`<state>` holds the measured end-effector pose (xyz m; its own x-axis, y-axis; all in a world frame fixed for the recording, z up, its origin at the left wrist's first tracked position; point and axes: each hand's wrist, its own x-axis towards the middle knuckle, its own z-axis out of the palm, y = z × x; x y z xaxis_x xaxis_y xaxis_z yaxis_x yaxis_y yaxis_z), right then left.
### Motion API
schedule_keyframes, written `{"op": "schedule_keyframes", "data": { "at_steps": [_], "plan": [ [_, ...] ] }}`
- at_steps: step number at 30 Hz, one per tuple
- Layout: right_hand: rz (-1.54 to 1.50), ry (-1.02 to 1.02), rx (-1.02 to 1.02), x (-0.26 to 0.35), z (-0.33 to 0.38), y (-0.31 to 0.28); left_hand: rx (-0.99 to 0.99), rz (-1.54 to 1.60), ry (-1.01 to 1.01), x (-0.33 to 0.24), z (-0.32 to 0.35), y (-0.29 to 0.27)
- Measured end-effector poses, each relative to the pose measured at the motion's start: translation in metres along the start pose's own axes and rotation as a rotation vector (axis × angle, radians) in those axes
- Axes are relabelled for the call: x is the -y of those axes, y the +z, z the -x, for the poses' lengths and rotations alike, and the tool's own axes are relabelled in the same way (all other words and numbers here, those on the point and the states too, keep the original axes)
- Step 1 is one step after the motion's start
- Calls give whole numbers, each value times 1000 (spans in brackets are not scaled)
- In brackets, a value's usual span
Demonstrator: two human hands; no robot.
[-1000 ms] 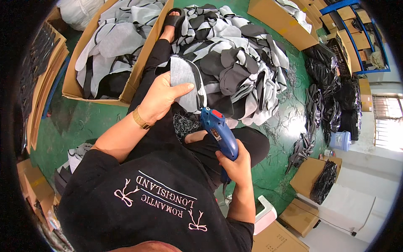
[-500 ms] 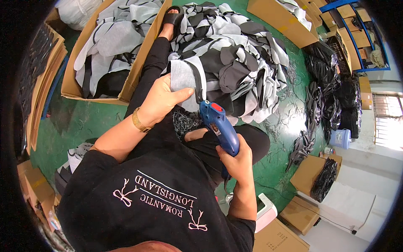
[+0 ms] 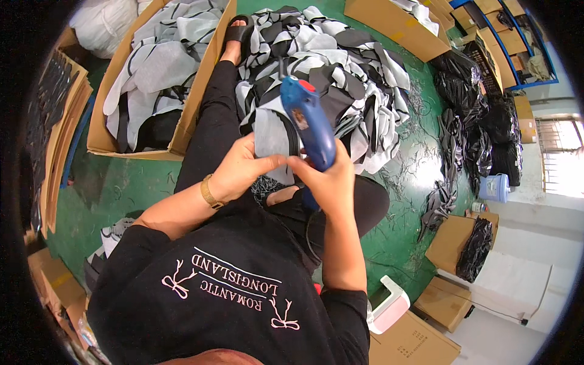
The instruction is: Trim the excess material from fabric shoe components using a handheld electric cutter.
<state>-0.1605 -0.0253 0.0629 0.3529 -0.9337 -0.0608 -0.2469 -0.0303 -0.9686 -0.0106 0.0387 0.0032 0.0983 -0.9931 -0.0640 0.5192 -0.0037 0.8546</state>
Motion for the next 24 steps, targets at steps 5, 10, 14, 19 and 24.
{"op": "schedule_keyframes", "data": {
  "at_steps": [5, 10, 14, 19, 24],
  "plan": [
    [179, 18, 19, -14, -3, 1, 0, 141, -121, -8, -1, 2],
    [107, 66, 77, -18, 3, 0, -70, 321, -134, -6, -12, -9],
    [-41, 118, 59, -28, 16, -23, -106, 320, -118, -10, -15, -20],
    [-21, 290, 192, -18, 44, -49, -125, 271, -60, -16, -20, -26],
    [61, 365, 232, -23, 49, -55, -148, 149, 13, -15, -21, -28]
  ]
}}
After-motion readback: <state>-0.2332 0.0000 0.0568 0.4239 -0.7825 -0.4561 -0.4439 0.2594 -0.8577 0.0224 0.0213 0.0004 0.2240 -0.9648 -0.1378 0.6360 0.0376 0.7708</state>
